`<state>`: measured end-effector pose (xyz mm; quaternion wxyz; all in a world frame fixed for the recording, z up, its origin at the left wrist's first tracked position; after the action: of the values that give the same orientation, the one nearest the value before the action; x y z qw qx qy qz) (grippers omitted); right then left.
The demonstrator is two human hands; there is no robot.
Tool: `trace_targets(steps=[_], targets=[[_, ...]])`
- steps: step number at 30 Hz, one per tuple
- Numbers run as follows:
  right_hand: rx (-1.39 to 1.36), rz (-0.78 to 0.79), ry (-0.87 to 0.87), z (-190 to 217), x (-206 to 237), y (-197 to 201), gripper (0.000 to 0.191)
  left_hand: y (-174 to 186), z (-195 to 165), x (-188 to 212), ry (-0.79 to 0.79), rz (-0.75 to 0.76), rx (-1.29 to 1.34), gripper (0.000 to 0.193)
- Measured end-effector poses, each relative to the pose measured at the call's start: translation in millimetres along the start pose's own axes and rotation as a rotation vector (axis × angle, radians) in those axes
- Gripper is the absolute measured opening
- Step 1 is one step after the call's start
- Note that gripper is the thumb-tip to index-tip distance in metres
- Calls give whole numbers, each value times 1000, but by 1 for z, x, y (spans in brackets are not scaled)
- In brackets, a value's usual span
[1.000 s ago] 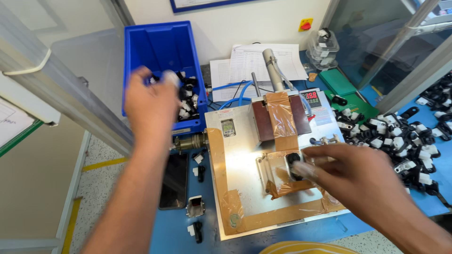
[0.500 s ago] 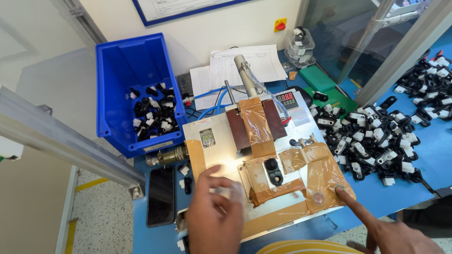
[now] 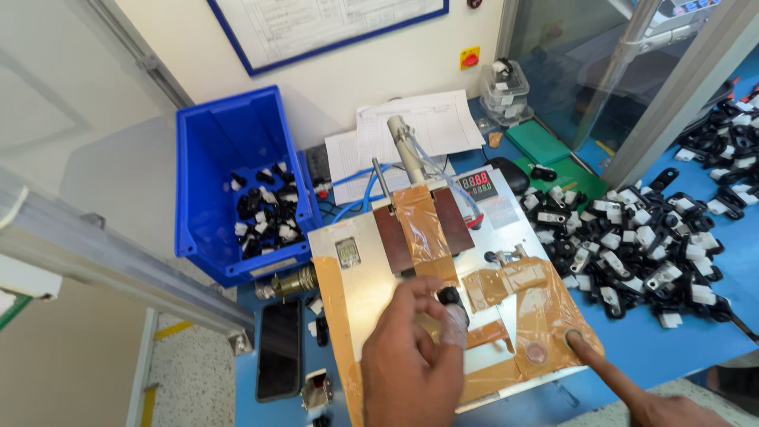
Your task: The person picks small black and white plastic components from a blue bin and the work surface, seats them one at a time into a taped jig on a bench-top pneumatic press, and operates the press to process each part, setting finished pieces onto a growing pile beside the machine.
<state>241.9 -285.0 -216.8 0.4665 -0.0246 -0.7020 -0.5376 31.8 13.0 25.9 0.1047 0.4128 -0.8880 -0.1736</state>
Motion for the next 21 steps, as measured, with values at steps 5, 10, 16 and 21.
trace_targets(steps=[5,10,16,21], targets=[[-136,-83,238,3,-8,8,102,-4,0,1,2,50,-45,37],[-71,86,157,2,0,18,105,-8,1,2,28,21,-70,35],[-126,159,49,19,22,37,98,-9,-8,0,-56,-90,-193,30],[61,-217,369,32,37,69,99,-6,-11,-5,121,-102,-266,32]])
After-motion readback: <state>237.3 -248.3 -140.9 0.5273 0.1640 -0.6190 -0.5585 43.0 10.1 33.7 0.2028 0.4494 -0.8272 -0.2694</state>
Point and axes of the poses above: each hand's wrist, its own x-axis away from the middle knuckle, its own y-axis out of the back of the hand, z = x × y, the point moved 3 cm from there along -x, towards the middle knuckle, and after that the axes turned 1 degree about -x, right-handed, at the moved point
